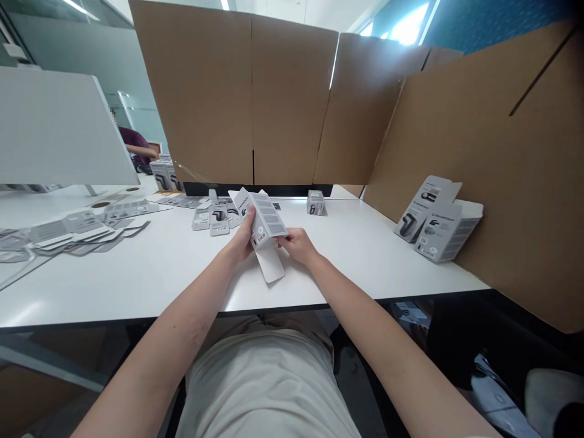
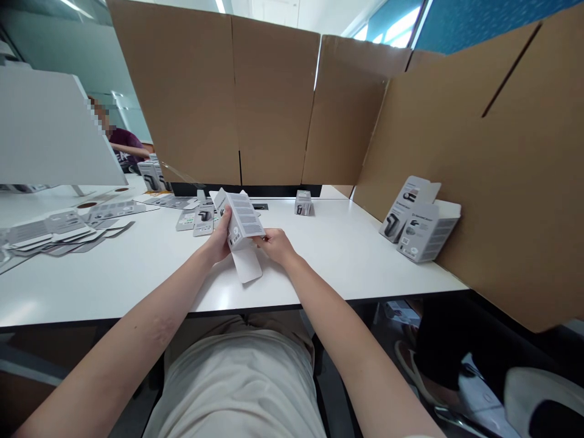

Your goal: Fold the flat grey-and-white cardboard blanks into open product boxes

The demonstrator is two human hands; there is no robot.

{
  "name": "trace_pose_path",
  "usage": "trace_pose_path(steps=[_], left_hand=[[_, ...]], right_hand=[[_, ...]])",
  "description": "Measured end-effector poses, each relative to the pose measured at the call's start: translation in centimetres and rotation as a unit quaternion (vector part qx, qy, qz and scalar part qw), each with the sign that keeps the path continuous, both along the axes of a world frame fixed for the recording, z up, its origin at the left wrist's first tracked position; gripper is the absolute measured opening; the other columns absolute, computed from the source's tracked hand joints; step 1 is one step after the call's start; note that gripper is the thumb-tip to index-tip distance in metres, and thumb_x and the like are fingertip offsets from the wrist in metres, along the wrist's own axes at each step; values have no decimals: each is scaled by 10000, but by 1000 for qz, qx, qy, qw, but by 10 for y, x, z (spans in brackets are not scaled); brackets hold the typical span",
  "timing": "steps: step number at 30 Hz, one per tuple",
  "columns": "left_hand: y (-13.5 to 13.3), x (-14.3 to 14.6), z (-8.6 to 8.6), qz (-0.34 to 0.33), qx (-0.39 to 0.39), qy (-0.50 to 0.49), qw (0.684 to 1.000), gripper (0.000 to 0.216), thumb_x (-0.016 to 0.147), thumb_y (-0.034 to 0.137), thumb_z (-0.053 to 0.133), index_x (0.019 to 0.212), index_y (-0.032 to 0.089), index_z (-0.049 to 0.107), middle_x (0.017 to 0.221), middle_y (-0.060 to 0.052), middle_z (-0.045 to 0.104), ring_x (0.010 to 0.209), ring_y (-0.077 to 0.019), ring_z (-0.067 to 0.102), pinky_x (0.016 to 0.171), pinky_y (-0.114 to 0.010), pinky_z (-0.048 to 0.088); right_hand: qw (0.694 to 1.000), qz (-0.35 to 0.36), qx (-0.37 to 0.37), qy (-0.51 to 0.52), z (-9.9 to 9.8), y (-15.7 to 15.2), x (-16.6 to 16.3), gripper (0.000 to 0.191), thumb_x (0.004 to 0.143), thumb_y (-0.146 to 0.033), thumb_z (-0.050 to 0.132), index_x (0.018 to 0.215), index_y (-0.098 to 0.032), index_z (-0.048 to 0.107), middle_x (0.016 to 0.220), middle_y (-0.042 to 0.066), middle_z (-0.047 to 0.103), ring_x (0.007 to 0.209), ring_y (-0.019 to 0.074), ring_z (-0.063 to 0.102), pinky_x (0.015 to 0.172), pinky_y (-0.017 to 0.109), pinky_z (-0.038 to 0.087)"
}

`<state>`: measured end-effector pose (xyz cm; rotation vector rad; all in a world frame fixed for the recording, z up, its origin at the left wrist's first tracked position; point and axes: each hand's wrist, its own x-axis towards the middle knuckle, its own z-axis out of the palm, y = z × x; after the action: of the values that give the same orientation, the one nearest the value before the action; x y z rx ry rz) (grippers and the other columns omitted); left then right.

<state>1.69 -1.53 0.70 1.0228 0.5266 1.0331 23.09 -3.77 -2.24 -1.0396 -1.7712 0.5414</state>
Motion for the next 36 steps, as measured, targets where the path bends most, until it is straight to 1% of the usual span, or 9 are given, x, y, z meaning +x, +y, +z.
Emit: trace_pose_path(steps=[7,11,14,16,21,24,28,32,36], left_hand=[[7,2,-3,45,-3,-24,999,851,967,948,762,1400,217,807,1323,-178,882,1274,-429,850,1036,-513,730],[11,-2,-1,106,9,-98,989,850,977,974,721,1424,257,808,1349,-138,876,1341,-417,826,1051,-494,736],[13,-5,1,132,22,-136,982,816,1007,968,684,1426,279,808,1395,-116,867,1368,-399,815,1024,-449,744],[12,-5,3,138,21,-141,980,791,1019,951,687,1422,281,807,1405,-112,863,1370,-386,815,994,-423,747],[9,-1,6,134,7,-140,981,796,989,927,757,1418,257,786,1296,-135,873,1306,-403,838,992,-482,750],[8,0,7,153,10,-154,976,695,1002,828,831,1362,237,768,1219,-127,874,1230,-381,862,1016,-482,738],[12,-2,5,202,-13,-158,967,460,1059,617,869,1315,250,763,1202,-82,873,1174,-302,871,959,-378,729],[15,-3,4,215,-67,-147,963,481,1139,684,722,1407,287,756,1321,-94,870,1219,-304,861,903,-377,735],[11,2,1,175,-80,-112,975,615,1153,801,599,1462,292,756,1397,-125,854,1199,-320,857,918,-430,751]], right_hand=[[1000,-29,-4,-5,2,1,0,490,987,-653,801,717,-244,781,779,71,803,718,242,710,716,361,508],[998,-8,-64,-20,2,-3,-4,497,937,-737,851,842,-249,856,863,58,822,710,213,652,686,349,489],[991,32,-131,-5,0,-6,-6,593,916,-830,835,832,-243,825,823,48,784,689,209,636,633,338,463],[989,42,-138,17,-1,-5,-7,618,886,-851,844,808,-241,775,816,42,762,701,211,636,634,333,461],[994,-9,-94,60,0,1,-4,598,891,-833,805,797,-251,701,791,23,714,722,212,614,664,338,464],[997,-38,-61,24,0,3,-1,512,933,-751,792,826,-255,721,818,28,723,745,221,617,698,355,483],[994,-96,48,-6,2,0,1,353,933,-591,898,995,-269,768,1068,57,781,851,238,653,780,387,550],[978,-119,163,-51,5,-4,-2,251,955,-474,980,1062,-293,843,1143,81,751,1046,298,683,943,464,616],[967,-77,192,-150,3,-4,-10,225,972,-313,982,1186,-306,915,1118,80,800,1108,325,687,1090,531,597]])
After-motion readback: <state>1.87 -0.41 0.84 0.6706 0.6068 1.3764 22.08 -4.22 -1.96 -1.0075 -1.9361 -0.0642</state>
